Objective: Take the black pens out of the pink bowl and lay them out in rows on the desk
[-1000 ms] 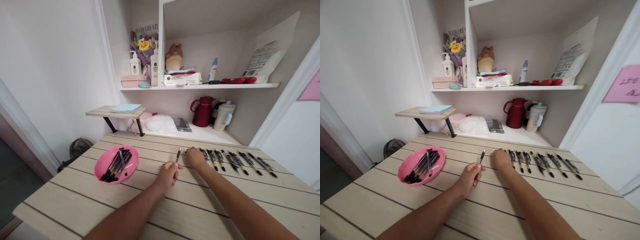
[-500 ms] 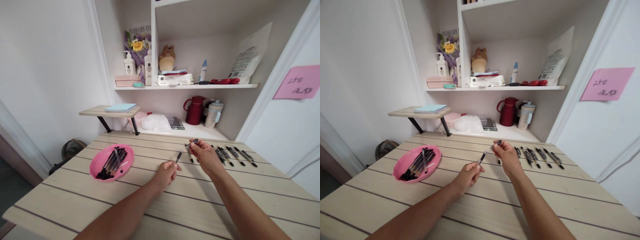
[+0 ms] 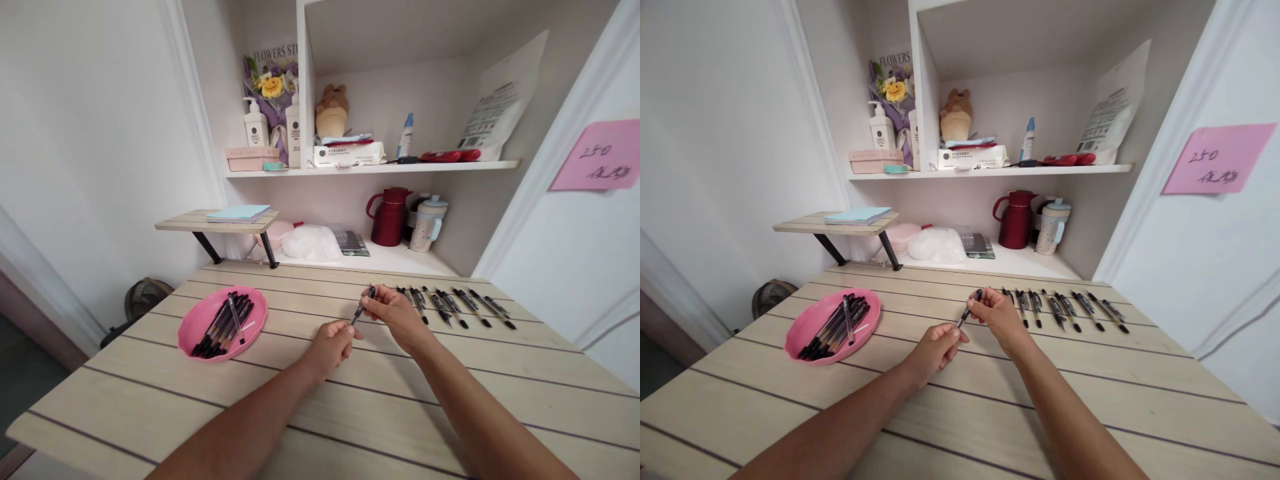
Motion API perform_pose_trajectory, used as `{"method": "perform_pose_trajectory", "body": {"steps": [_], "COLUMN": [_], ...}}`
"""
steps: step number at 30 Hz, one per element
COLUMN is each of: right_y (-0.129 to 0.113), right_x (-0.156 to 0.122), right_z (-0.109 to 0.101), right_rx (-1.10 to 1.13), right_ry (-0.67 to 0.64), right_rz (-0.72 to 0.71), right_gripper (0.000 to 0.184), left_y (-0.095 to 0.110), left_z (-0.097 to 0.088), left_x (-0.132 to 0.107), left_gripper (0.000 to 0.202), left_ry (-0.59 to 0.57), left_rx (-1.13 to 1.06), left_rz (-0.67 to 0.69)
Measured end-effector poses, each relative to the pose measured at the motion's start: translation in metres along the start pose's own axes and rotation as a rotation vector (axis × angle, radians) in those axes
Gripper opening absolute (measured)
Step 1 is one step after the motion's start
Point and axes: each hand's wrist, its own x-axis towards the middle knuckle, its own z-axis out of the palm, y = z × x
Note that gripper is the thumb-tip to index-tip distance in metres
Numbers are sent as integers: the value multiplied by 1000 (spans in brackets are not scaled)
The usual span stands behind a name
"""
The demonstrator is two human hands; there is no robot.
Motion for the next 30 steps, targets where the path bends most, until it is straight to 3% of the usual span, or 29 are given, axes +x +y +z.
{"method": "perform_pose_trajectory", "body": {"steps": [22, 30], "right_y": [10, 15], "right_x": [-4, -4], "right_z": [12, 14], "right_rx": [8, 18], "right_ry": [-22, -2], "right_rz": [23, 35], "right_gripper": [32, 32], "left_y": [-6, -8], "left_z": [1, 1], "left_x": [2, 5], "left_gripper": [39, 27], "left_ry": [78, 90], "left_rx": [-2, 3], "left_rz": [70, 37]}}
